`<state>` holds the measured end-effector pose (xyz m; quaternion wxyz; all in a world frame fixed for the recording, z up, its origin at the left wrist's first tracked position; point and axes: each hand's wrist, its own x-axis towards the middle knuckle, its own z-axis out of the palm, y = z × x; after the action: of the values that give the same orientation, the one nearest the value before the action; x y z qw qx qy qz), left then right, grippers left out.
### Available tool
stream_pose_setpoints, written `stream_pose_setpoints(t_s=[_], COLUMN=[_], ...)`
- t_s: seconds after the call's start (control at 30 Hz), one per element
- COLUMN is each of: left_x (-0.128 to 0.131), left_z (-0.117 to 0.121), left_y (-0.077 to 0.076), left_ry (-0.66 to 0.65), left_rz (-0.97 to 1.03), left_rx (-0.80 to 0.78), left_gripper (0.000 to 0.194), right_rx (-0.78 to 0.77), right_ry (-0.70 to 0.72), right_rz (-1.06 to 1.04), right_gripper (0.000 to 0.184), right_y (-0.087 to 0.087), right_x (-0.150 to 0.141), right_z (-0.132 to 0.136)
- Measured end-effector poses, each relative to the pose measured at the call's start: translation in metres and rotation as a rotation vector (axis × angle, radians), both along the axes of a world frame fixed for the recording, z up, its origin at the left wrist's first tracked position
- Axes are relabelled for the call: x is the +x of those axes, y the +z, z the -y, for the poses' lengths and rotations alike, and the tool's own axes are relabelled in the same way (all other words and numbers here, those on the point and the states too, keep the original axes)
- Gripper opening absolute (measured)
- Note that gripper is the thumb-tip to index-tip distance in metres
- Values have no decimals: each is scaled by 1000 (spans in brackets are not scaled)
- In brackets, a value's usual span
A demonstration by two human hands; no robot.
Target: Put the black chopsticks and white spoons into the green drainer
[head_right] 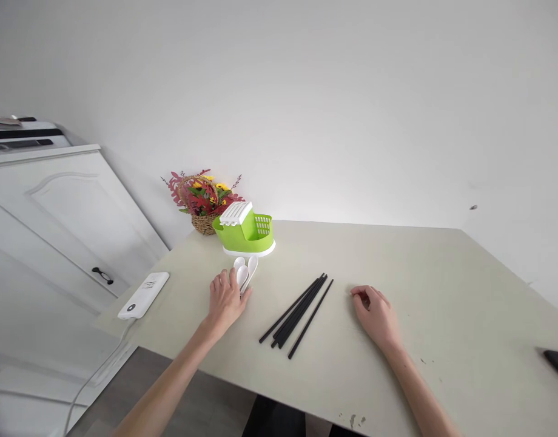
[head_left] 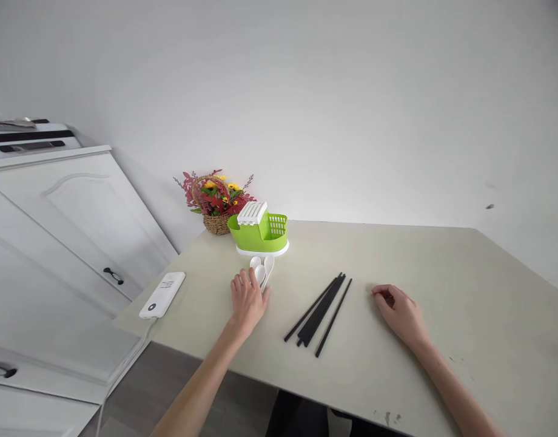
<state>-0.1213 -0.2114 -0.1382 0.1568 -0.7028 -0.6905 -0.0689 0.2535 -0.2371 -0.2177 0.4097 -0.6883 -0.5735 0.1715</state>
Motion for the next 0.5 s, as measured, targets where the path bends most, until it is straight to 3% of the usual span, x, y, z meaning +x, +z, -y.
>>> stream_pose_setpoints(t_s=[0.27, 0.5], left_x=[-14, -14], left_z=[-2, -3], left_y=[-4, -12], left_ry=[69, 55], left_rz=[10, 14], left_rx=[-51, -56], left_gripper=[57, 48], right_rx=[-14, -31], right_ry=[-4, -7], right_rz=[3, -5], right_gripper=[30, 30], right_y=[0, -1], right_x=[0, 1], right_z=[0, 0])
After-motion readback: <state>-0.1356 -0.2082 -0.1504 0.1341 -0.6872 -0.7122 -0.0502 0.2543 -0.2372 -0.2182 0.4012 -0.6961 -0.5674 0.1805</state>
